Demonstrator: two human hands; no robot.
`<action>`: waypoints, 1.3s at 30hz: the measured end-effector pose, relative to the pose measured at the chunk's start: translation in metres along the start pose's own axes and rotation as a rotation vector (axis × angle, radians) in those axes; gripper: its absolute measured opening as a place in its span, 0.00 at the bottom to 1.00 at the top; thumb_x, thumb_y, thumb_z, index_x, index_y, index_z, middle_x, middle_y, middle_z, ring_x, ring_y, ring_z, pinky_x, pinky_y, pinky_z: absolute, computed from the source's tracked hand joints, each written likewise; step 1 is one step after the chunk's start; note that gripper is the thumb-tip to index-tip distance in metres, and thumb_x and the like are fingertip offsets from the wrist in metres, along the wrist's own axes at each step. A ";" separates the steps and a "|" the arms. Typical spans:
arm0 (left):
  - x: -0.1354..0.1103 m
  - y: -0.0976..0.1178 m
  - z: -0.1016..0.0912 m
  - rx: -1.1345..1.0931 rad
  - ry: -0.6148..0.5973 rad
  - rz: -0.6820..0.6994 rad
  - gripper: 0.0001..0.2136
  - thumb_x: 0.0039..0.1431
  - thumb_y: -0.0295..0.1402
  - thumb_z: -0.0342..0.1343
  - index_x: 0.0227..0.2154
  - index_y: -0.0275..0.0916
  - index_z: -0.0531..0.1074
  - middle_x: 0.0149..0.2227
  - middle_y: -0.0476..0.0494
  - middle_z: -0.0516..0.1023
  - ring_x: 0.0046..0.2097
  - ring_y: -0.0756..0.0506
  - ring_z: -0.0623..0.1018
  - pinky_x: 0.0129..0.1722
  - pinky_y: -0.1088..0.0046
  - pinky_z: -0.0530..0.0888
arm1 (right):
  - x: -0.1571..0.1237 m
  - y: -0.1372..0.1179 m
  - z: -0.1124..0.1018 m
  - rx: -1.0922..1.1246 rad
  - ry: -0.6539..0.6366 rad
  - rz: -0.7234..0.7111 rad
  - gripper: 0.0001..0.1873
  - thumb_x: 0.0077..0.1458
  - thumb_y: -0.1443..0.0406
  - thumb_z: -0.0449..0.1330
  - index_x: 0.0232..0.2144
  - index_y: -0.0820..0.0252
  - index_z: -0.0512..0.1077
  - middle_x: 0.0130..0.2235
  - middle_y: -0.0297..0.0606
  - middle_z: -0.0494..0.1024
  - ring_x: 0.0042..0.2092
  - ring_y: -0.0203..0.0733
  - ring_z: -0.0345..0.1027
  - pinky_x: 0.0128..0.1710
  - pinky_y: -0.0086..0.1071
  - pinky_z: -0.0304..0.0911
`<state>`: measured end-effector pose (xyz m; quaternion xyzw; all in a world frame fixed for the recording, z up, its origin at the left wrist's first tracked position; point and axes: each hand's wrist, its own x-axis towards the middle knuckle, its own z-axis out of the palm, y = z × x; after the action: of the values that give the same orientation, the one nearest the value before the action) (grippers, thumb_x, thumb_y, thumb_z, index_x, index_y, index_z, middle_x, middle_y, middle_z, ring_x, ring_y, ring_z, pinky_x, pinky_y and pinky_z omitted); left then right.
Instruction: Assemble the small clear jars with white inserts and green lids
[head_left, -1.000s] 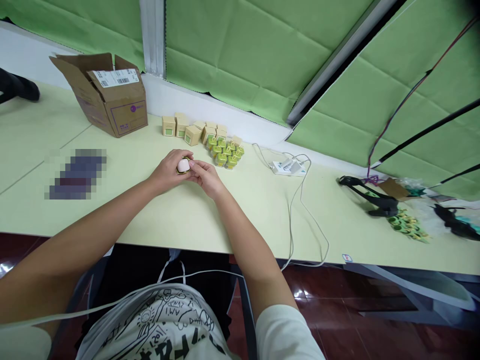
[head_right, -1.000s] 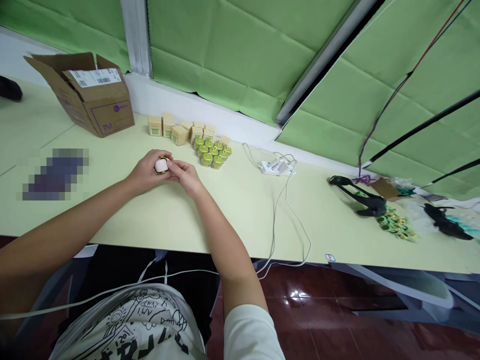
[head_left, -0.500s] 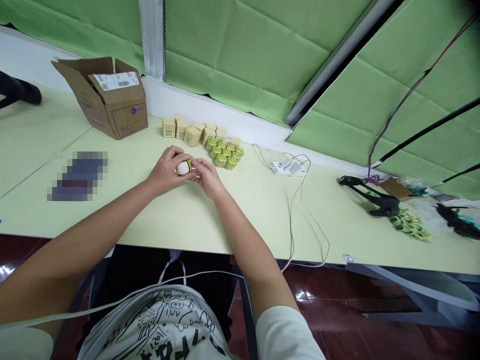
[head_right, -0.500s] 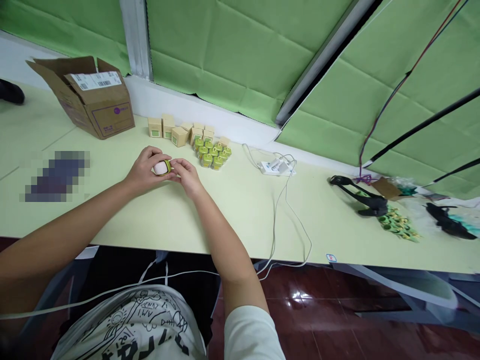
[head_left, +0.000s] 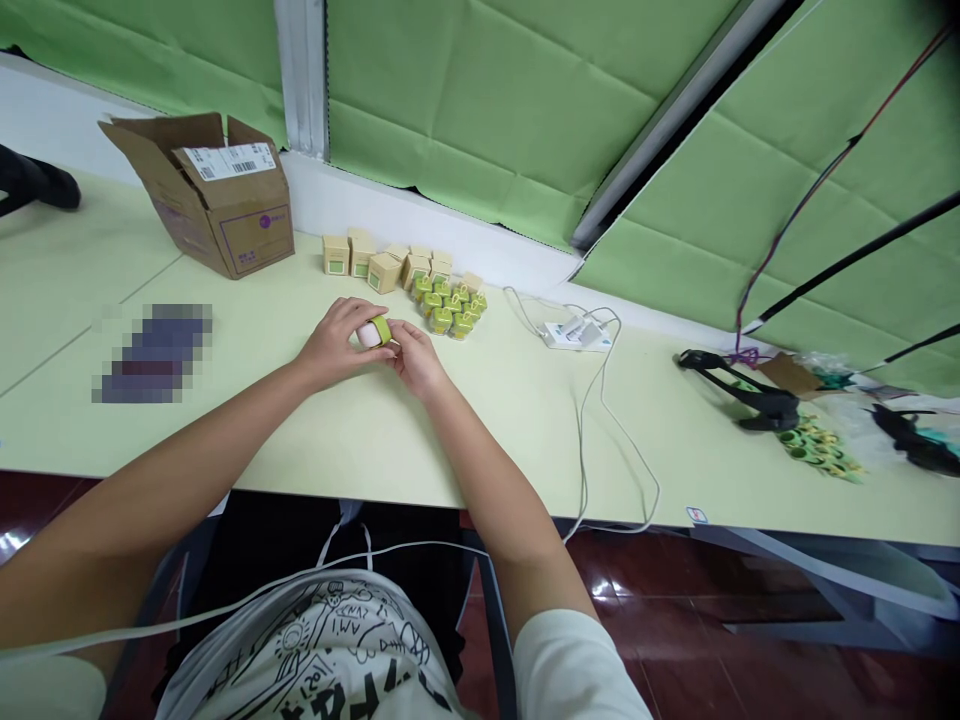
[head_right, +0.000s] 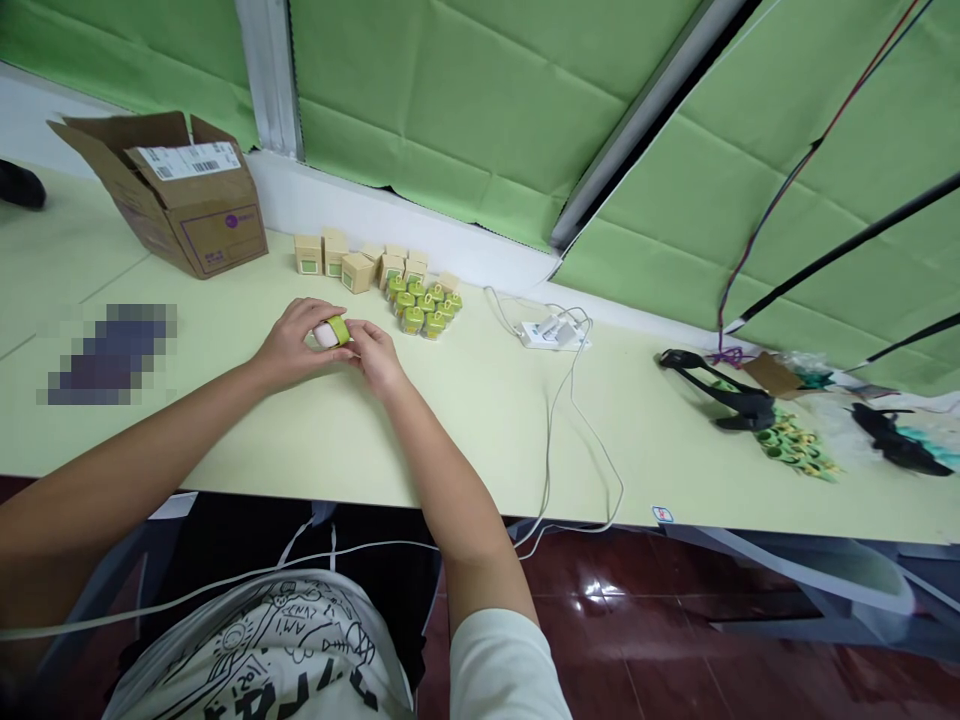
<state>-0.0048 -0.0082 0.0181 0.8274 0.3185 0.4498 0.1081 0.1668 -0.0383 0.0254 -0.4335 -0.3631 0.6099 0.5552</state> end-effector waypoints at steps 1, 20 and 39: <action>0.000 0.000 -0.001 -0.003 -0.021 -0.018 0.30 0.58 0.48 0.70 0.61 0.43 0.73 0.57 0.37 0.77 0.60 0.35 0.74 0.62 0.52 0.73 | 0.003 0.000 -0.002 -0.003 0.053 -0.028 0.08 0.61 0.59 0.68 0.36 0.55 0.75 0.34 0.30 0.81 0.36 0.36 0.76 0.38 0.29 0.76; -0.003 -0.019 0.007 -0.175 -0.302 -0.300 0.40 0.49 0.34 0.63 0.68 0.45 0.62 0.61 0.34 0.79 0.60 0.34 0.80 0.60 0.53 0.78 | 0.010 0.007 -0.018 -0.626 0.153 -0.576 0.16 0.65 0.49 0.60 0.39 0.53 0.75 0.43 0.38 0.79 0.44 0.42 0.72 0.49 0.35 0.72; -0.005 -0.008 0.005 -0.157 -0.366 -0.296 0.40 0.49 0.35 0.61 0.69 0.41 0.63 0.51 0.39 0.82 0.45 0.40 0.81 0.45 0.63 0.78 | 0.015 0.018 -0.023 -0.944 -0.065 -0.634 0.12 0.69 0.56 0.55 0.40 0.53 0.76 0.46 0.43 0.79 0.50 0.48 0.73 0.60 0.43 0.67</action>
<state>-0.0063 -0.0042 0.0084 0.8284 0.3756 0.2949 0.2926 0.1816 -0.0269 -0.0011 -0.4854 -0.7255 0.1983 0.4457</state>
